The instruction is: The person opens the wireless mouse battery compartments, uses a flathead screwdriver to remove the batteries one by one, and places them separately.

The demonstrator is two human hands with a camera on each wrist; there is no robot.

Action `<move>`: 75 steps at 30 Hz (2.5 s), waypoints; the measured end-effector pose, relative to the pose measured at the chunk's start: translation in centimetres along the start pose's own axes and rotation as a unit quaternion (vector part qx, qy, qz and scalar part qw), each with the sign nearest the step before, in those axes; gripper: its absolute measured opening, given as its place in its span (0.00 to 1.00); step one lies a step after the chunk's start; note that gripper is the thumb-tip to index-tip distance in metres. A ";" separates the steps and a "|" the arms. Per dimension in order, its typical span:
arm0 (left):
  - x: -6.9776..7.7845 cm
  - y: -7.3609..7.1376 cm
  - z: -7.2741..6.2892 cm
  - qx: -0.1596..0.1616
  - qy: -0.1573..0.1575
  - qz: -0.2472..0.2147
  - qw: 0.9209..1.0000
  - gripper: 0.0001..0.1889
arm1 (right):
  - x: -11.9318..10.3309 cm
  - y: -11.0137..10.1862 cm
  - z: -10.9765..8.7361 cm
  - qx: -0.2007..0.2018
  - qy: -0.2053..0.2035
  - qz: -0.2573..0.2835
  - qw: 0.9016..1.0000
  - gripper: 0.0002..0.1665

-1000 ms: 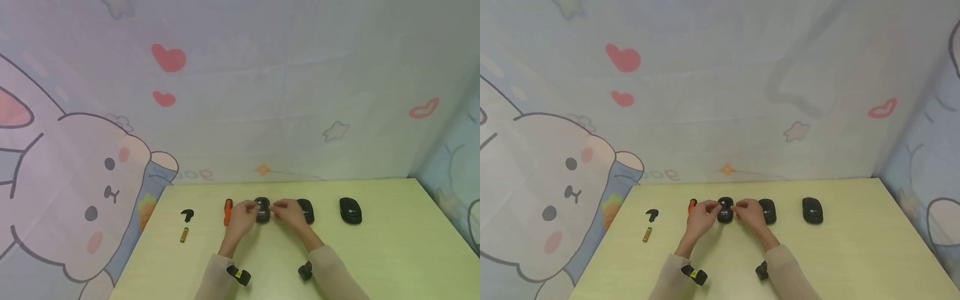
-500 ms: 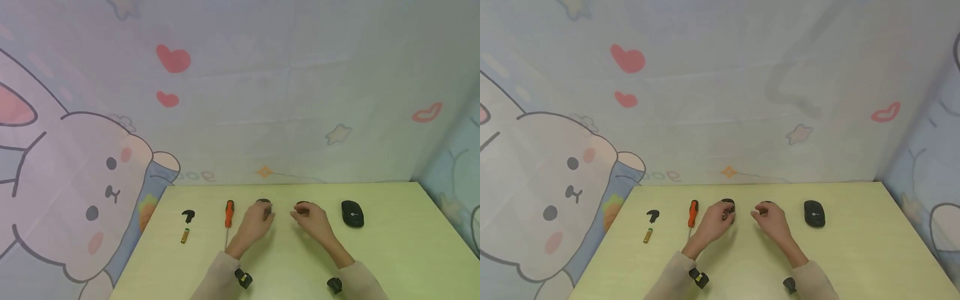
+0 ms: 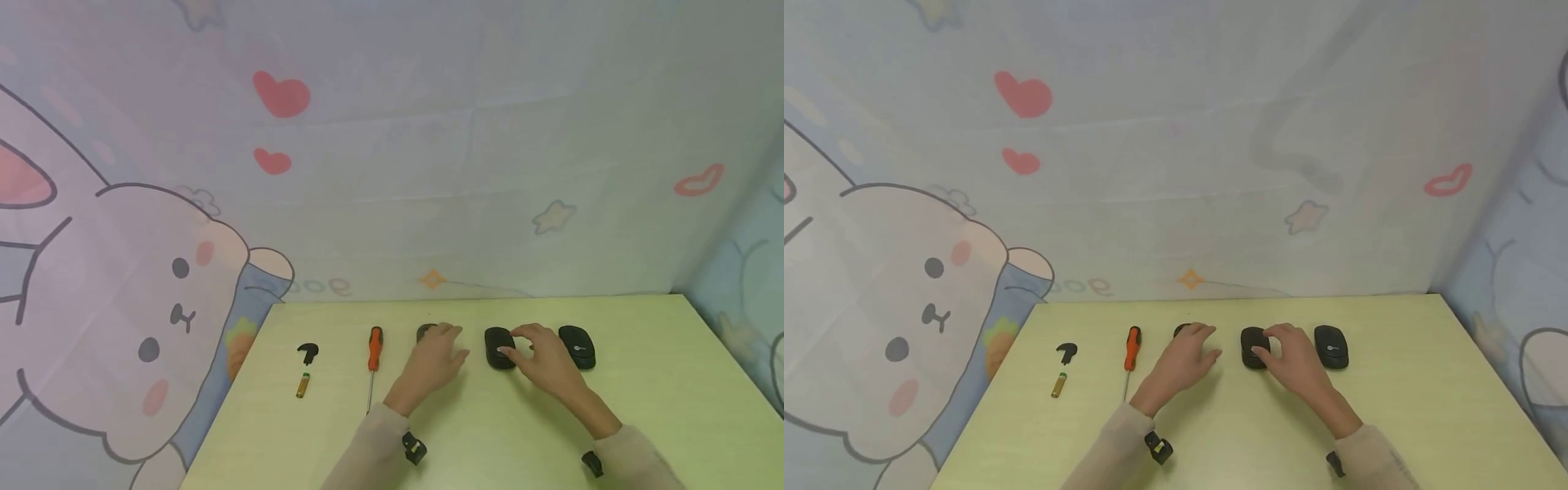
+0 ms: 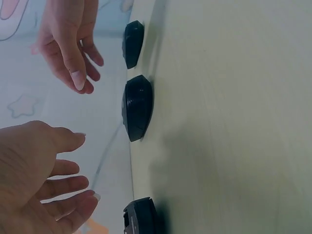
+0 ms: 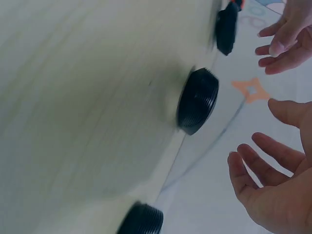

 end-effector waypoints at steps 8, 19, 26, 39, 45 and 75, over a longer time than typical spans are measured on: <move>0.2 1.6 1.0 -0.025 0.074 0.061 0.995 0.31 | 1.4 0.2 0.2 -0.061 -0.090 -0.078 0.991 0.36; 1.6 3.2 1.8 -0.068 0.095 0.099 0.988 0.34 | 3.3 1.3 0.3 -0.118 -0.156 -0.112 0.974 0.40; 2.6 4.9 1.9 -0.077 0.122 0.122 0.982 0.40 | 4.5 1.6 0.2 -0.130 -0.164 -0.099 0.973 0.42; 2.8 6.3 1.5 -0.061 0.167 0.130 0.976 0.39 | 5.3 1.8 0.2 -0.138 -0.166 -0.059 0.975 0.39; 2.5 6.4 1.8 -0.051 0.153 0.089 0.983 0.36 | 5.0 1.7 0.3 -0.137 -0.170 -0.048 0.975 0.37; 0.7 2.7 2.4 -0.035 0.077 -0.178 0.980 0.21 | 2.6 1.1 0.9 -0.102 -0.079 0.070 0.989 0.28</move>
Point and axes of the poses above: each hand's wrist, its own z-axis towards the middle knuckle, its own y-axis out of the palm, x = y × z, the point moved 2 cm from there along z, towards the middle knuckle, and after that the axes turned 13 degrees about x, right-handed, at the moved point
